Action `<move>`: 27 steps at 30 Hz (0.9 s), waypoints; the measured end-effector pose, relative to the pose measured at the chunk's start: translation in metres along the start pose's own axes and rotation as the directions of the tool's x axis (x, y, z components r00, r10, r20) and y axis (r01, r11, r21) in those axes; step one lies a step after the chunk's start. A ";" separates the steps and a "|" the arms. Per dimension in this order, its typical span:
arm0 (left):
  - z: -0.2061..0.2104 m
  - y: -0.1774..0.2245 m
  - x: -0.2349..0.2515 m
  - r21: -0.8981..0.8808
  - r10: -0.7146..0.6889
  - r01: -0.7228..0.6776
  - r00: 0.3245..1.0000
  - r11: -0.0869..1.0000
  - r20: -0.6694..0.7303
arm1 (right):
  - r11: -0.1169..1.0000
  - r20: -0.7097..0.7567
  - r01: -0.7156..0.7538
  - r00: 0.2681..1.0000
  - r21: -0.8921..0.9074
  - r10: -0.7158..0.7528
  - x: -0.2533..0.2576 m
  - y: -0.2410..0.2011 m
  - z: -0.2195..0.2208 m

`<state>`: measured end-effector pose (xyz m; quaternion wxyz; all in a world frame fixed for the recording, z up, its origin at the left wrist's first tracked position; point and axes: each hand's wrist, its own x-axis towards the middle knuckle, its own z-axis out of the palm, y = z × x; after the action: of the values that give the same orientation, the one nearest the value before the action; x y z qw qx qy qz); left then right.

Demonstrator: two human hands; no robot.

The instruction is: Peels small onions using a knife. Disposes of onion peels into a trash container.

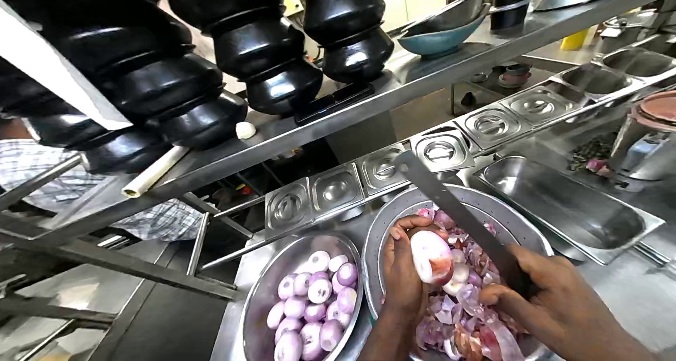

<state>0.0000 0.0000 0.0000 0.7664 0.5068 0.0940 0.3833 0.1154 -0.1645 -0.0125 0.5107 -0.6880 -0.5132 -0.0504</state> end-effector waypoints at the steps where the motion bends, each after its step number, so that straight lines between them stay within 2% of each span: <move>1: 0.001 0.000 -0.002 0.030 0.028 -0.028 1.000 0.999 -0.011 | 1.000 0.015 0.014 1.000 -0.003 -0.014 0.003 -0.004 0.001; 4: 0.001 0.003 -0.006 0.153 0.112 -0.111 0.994 0.982 -0.001 | 0.999 0.056 0.050 0.997 -0.013 -0.050 0.010 -0.015 0.005; 7: -0.005 0.005 -0.008 0.196 0.203 -0.225 0.971 0.954 0.125 | 0.992 0.087 0.113 0.990 -0.053 -0.108 0.015 -0.021 0.005; 10: -0.007 0.011 -0.009 0.227 0.212 -0.267 0.948 0.937 0.238 | 0.981 0.113 0.165 0.982 -0.101 -0.153 0.019 -0.022 0.001; 17: -0.010 0.028 -0.006 0.400 0.009 -0.165 0.931 0.902 0.365 | 0.959 0.221 0.198 0.963 -0.203 -0.152 0.020 -0.025 -0.009; 23: -0.009 0.027 -0.003 0.466 -0.043 -0.131 0.938 0.875 0.344 | 0.933 0.222 0.276 0.949 -0.233 -0.225 0.014 -0.025 -0.007; 27: -0.007 0.030 -0.001 0.418 -0.129 -0.009 0.945 0.908 0.302 | 0.882 0.251 0.362 0.923 -0.303 -0.292 0.010 -0.024 -0.003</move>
<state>-0.0189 0.0099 0.0217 0.6581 0.7101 0.0623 0.2425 0.1030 -0.1613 0.0099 0.3131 -0.6710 -0.6537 -0.1561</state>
